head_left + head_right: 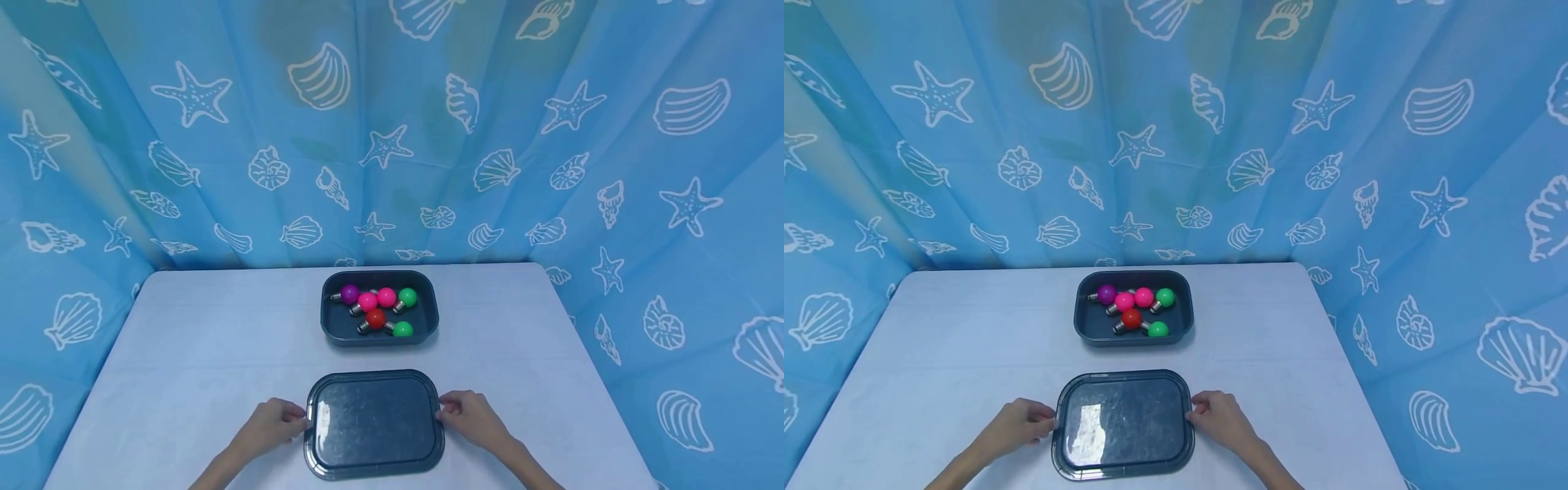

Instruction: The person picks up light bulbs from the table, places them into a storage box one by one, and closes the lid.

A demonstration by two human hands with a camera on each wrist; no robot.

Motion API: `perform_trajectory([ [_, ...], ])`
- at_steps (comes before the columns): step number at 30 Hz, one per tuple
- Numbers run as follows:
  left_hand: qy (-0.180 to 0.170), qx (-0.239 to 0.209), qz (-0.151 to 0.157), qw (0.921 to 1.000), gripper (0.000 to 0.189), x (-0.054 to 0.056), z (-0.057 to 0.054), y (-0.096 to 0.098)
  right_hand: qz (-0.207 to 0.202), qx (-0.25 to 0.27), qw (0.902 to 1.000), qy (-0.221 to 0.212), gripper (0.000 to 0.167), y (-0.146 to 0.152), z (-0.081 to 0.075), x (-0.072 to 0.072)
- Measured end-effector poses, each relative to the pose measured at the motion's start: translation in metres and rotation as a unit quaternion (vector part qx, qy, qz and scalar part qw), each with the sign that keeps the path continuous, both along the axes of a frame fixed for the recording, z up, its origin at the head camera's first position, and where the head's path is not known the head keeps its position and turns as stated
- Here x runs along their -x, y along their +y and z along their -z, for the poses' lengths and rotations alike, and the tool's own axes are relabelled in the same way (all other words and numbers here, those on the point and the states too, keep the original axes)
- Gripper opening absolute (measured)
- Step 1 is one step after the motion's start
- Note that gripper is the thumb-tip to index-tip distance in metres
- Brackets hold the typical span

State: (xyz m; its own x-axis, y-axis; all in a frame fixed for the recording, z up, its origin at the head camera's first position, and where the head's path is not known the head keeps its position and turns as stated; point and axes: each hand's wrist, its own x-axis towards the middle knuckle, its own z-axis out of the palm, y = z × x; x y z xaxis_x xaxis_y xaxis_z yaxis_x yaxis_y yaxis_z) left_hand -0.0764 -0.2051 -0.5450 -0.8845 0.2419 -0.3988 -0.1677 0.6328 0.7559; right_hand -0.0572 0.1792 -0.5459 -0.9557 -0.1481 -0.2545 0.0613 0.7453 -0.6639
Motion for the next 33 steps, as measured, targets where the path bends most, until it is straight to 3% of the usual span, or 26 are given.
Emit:
perform_trajectory([
  [8, 0.032, 0.001, 0.007, 0.9995, 0.027, -0.005, -0.002, 0.005, 0.026, -0.019, 0.9992, -0.022, 0.03, -0.007, -0.003, 0.002],
  [16, 0.062, 0.023, -0.013, 0.9978, 0.025, -0.008, 0.004, 0.009, 0.043, -0.036, 0.9982, -0.023, 0.029, -0.011, 0.001, 0.004],
  [23, 0.036, 0.041, -0.031, 0.998, 0.028, -0.008, 0.008, 0.013, 0.065, -0.033, 0.9966, -0.04, 0.028, -0.012, 0.001, 0.004],
  [33, 0.036, 0.03, -0.05, 0.9976, 0.032, -0.011, 0.005, 0.015, 0.096, -0.01, 0.9933, -0.064, 0.03, -0.009, -0.001, 0.004],
])
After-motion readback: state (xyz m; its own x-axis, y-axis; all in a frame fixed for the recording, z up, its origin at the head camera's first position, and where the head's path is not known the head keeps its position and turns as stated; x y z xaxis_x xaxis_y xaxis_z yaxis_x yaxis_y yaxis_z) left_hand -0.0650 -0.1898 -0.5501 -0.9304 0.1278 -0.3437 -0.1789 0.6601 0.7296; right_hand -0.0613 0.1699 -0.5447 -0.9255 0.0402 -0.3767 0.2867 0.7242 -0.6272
